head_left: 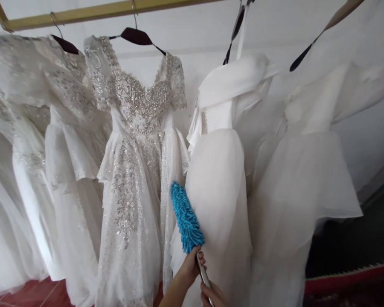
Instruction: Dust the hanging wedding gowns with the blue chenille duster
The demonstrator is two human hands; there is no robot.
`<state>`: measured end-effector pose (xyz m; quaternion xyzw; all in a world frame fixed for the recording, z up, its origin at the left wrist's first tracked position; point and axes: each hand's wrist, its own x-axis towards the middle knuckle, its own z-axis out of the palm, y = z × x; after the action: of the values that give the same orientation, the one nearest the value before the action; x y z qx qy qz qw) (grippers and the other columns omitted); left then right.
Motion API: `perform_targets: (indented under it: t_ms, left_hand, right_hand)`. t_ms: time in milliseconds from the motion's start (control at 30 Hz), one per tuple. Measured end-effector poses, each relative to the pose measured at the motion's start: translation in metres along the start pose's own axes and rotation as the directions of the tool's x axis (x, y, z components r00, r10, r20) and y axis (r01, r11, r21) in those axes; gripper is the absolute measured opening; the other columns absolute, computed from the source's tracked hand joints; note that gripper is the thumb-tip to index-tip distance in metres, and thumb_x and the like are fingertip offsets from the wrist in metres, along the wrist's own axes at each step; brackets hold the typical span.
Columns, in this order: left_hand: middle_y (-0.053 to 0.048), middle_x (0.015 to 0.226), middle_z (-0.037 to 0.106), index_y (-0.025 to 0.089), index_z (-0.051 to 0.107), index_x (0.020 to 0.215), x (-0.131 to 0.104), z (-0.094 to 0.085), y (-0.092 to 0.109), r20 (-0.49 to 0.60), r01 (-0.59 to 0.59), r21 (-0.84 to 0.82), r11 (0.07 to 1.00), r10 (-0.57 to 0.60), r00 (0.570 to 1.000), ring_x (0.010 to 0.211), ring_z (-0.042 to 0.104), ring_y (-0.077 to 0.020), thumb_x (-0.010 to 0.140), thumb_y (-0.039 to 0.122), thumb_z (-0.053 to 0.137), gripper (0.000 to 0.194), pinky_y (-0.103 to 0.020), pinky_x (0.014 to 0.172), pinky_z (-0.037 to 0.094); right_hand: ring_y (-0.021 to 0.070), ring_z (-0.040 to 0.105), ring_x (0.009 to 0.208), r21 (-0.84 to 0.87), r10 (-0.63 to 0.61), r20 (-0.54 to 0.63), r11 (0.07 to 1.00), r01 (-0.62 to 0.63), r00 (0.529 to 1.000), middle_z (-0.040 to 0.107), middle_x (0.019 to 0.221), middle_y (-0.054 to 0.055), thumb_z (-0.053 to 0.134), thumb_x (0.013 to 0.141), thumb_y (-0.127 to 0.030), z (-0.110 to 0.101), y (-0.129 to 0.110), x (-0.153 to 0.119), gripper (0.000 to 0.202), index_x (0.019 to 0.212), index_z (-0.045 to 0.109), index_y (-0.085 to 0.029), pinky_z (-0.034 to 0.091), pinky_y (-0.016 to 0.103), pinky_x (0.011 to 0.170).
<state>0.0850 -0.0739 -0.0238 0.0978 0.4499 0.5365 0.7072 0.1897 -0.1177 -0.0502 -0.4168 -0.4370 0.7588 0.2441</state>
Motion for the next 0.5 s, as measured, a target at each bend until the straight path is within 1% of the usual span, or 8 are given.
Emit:
perform_targets:
  t_ms: [100,167,233,333,400,500]
  left_hand:
    - [0.009,0.049,0.03,0.021,0.035,0.057,-0.007,0.005,0.005,0.018,-0.02,0.01,1.0,0.02,1.0,0.044,0.031,-0.0078,0.073,0.044,0.067,0.042,-0.025,0.057,0.031]
    - [0.009,0.048,0.028,0.022,0.034,0.056,-0.014,0.013,0.013,0.07,-0.036,0.031,0.999,0.034,0.997,0.045,0.028,-0.0075,0.072,0.047,0.066,0.044,-0.025,0.057,0.032]
    - [0.009,0.048,0.027,0.022,0.033,0.055,-0.022,0.024,0.023,0.141,-0.076,0.057,0.995,0.067,0.988,0.045,0.027,-0.0074,0.07,0.051,0.066,0.046,-0.025,0.058,0.033]
    - [0.009,0.047,0.027,0.023,0.034,0.055,-0.036,0.045,0.042,0.256,-0.168,0.1,0.981,0.137,0.957,0.045,0.028,-0.0077,0.068,0.057,0.064,0.048,-0.026,0.059,0.036]
    - [0.008,0.047,0.03,0.023,0.035,0.056,-0.044,0.062,0.056,0.329,-0.225,0.135,0.965,0.171,0.929,0.046,0.03,-0.008,0.068,0.06,0.063,0.048,-0.027,0.06,0.037]
    - [0.006,0.048,0.034,0.022,0.037,0.057,-0.053,0.091,0.075,0.401,-0.313,0.154,0.937,0.23,0.887,0.048,0.032,-0.0087,0.068,0.06,0.062,0.046,-0.028,0.061,0.037]
  right_hand:
    - [0.0039,0.024,0.028,-0.028,-0.023,-0.006,0.999,0.023,1.0,0.03,0.03,-0.014,0.059,0.04,-0.088,0.002,-0.008,-0.004,0.068,0.058,0.04,-0.025,0.018,0.018,0.033]
    - [0.0043,0.024,0.029,-0.03,-0.054,0.022,0.998,0.054,0.998,0.031,0.031,-0.013,0.059,0.043,-0.088,0.002,-0.017,-0.01,0.067,0.06,0.043,-0.024,0.019,0.018,0.033]
    - [0.0046,0.025,0.03,-0.028,-0.082,0.043,0.996,0.083,0.996,0.033,0.033,-0.013,0.06,0.05,-0.086,0.001,-0.03,-0.019,0.064,0.062,0.045,-0.024,0.02,0.018,0.033]
    - [0.0045,0.027,0.029,-0.048,-0.115,0.045,0.992,0.118,0.992,0.037,0.037,-0.012,0.06,0.058,-0.082,-0.001,-0.052,-0.033,0.061,0.07,0.049,-0.023,0.022,0.018,0.031]
    - [0.0045,0.026,0.027,-0.061,-0.14,0.023,0.988,0.141,0.99,0.041,0.039,-0.012,0.059,0.061,-0.081,-0.004,-0.069,-0.04,0.06,0.075,0.05,-0.024,0.02,0.018,0.028]
    - [0.0043,0.028,0.027,-0.072,-0.244,-0.032,0.968,0.241,0.969,0.042,0.041,-0.011,0.061,0.067,-0.075,-0.008,-0.093,-0.046,0.054,0.073,0.051,-0.023,0.021,0.017,0.027]
